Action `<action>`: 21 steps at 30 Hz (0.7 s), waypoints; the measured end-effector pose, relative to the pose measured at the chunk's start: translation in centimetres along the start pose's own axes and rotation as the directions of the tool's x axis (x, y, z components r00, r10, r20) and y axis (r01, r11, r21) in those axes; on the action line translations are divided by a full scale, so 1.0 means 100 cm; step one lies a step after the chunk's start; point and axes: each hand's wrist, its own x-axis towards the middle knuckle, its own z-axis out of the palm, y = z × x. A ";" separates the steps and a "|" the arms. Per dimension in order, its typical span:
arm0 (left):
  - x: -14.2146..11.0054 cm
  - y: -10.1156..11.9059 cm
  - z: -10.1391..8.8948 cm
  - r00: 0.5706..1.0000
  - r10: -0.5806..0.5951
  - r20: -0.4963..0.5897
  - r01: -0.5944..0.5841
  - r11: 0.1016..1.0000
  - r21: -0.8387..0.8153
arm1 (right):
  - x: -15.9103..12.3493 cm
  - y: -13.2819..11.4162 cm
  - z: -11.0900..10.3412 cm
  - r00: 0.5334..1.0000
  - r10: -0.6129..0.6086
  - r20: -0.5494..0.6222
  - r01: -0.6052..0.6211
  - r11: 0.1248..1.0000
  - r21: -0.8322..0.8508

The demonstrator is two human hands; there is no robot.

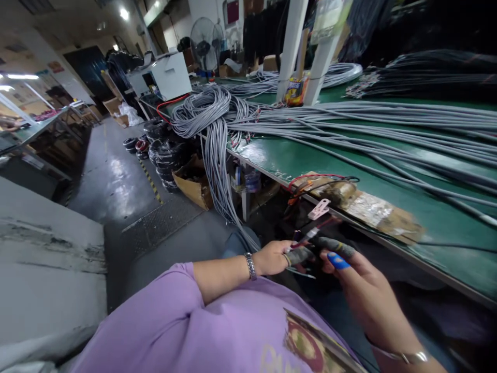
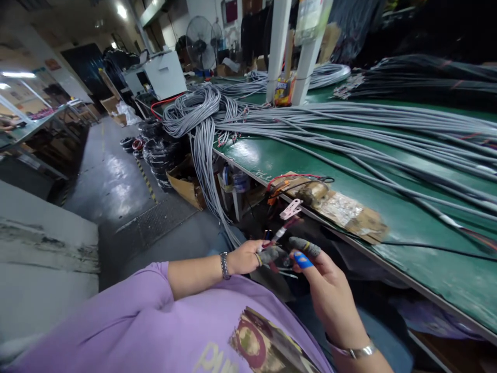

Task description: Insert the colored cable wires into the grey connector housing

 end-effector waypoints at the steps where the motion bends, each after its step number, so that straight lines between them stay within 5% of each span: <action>1: -0.001 -0.003 0.001 0.999 -0.012 0.036 0.010 0.999 0.034 | -0.003 -0.003 0.000 1.000 -0.014 0.023 0.015 1.000 -0.010; 14: -0.011 -0.001 -0.003 0.974 -0.002 0.228 -0.064 0.957 0.282 | -0.009 -0.003 0.009 0.975 -0.089 0.202 0.118 0.983 -0.138; 16: -0.014 0.007 -0.011 0.960 0.053 0.276 -0.148 0.931 0.335 | -0.008 -0.003 0.013 0.976 -0.082 0.203 0.108 0.987 -0.121; 21: -0.021 0.023 -0.028 0.983 0.150 0.109 -0.180 0.915 0.361 | -0.006 0.003 0.026 0.966 -0.036 0.256 0.059 0.995 -0.082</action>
